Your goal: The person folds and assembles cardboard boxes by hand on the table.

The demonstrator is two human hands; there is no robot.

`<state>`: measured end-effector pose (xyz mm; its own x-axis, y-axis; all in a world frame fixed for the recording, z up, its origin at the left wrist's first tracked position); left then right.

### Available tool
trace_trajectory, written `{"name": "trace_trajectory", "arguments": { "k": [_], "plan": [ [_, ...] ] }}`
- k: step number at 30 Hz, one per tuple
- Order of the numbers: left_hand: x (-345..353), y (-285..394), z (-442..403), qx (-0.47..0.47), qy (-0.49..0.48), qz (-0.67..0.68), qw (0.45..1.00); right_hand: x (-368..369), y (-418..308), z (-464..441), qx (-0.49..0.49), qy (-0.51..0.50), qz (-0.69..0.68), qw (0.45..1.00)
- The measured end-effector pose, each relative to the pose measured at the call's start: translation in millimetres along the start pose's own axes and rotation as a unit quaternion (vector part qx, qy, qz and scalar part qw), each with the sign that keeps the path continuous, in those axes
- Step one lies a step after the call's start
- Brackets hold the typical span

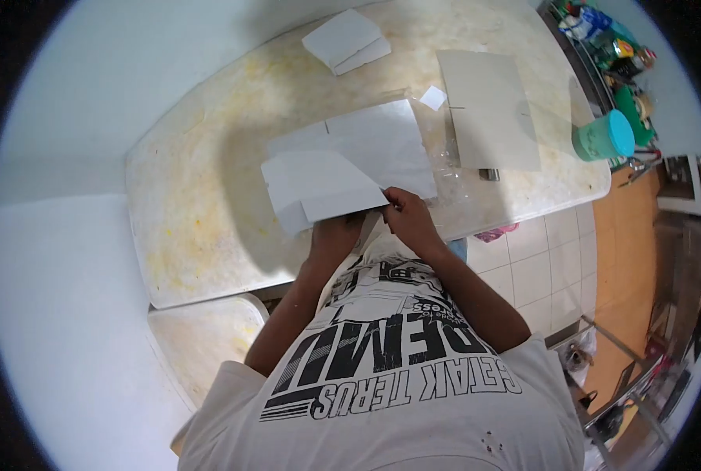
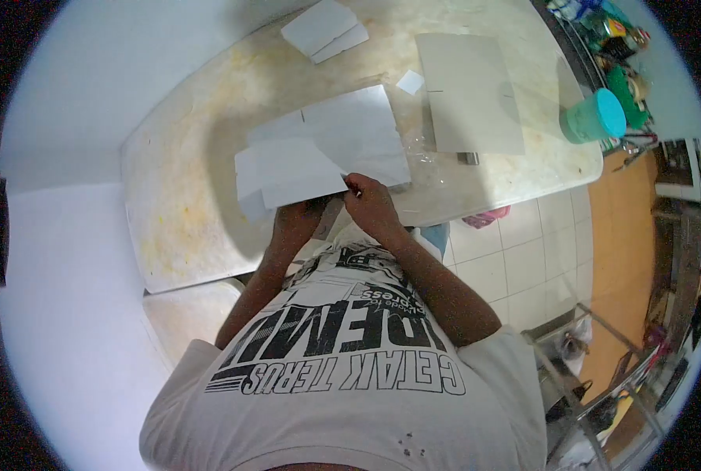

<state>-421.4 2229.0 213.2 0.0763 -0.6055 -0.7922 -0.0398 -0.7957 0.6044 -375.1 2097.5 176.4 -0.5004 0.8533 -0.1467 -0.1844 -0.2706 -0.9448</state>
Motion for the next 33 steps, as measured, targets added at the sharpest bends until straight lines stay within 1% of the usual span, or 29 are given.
{"name": "trace_trajectory", "arguments": {
  "k": [1, 4, 6, 7, 10, 13, 16, 19, 21, 22, 25, 27, 28, 30, 31, 33],
  "plan": [
    [-1, -1, 3, 0.008, 0.012, -0.014, 1.000, 2, 0, 0, 0.001, -0.006, 0.005, 1.000],
    [-11, 14, 4, 0.035, 0.055, -0.113, 0.992, 5, -2, -4, -0.006, -0.014, 0.036, 0.999],
    [-12, 11, 1, -0.026, 0.037, -0.034, 0.998, 6, -4, -4, -0.017, -0.013, 0.091, 0.996],
    [-11, 7, -6, -0.050, 0.037, 0.005, 0.998, 5, -6, -9, -0.022, -0.012, 0.097, 0.995],
    [-9, 2, -5, -0.054, 0.048, -0.006, 0.997, 12, -6, -12, -0.027, -0.013, 0.095, 0.995],
    [-16, 2, -7, -0.056, 0.066, 0.029, 0.996, 14, -10, -14, -0.022, -0.020, 0.100, 0.995],
    [-12, 2, -9, -0.042, 0.088, -0.025, 0.995, 10, -10, -16, -0.020, -0.032, 0.092, 0.995],
    [0, -17, -19, -0.099, -0.036, 0.121, 0.987, 7, -8, -17, -0.044, -0.052, 0.080, 0.994],
    [-5, -9, -16, -0.164, -0.081, 0.146, 0.972, 7, -13, -15, -0.064, -0.074, 0.088, 0.991],
    [-7, -6, -15, -0.196, -0.102, 0.158, 0.962, 5, -14, -15, -0.053, -0.078, 0.087, 0.992],
    [2, -7, -18, -0.113, -0.054, 0.064, 0.990, 0, -21, -11, -0.028, -0.082, 0.090, 0.992],
    [13, -15, -16, -0.114, -0.037, 0.040, 0.992, -2, -26, -9, -0.024, -0.076, 0.103, 0.992],
    [15, -17, -16, -0.113, -0.029, 0.027, 0.993, -3, -24, -10, -0.040, -0.062, 0.106, 0.992],
    [14, -17, -17, -0.116, -0.002, 0.071, 0.991, -4, -21, -10, -0.072, -0.030, 0.113, 0.991],
    [12, -16, -17, -0.117, 0.011, 0.094, 0.989, -4, -20, -10, -0.064, -0.025, 0.111, 0.991],
    [11, -14, -16, -0.108, 0.000, 0.051, 0.993, -3, -20, -9, -0.048, -0.019, 0.107, 0.993]
  ]
}}
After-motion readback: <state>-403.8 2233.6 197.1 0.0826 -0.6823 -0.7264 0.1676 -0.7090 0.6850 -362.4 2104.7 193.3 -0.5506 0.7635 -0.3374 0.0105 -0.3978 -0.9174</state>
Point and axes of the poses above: each hand's wrist, its own z-axis away from the middle knuckle, its own x-axis out of the palm, y = z × x, the point moved 8 cm from there along -z, towards the middle knuckle, and after that the axes turned 4 degrees about -y, right-handed, at the moved point
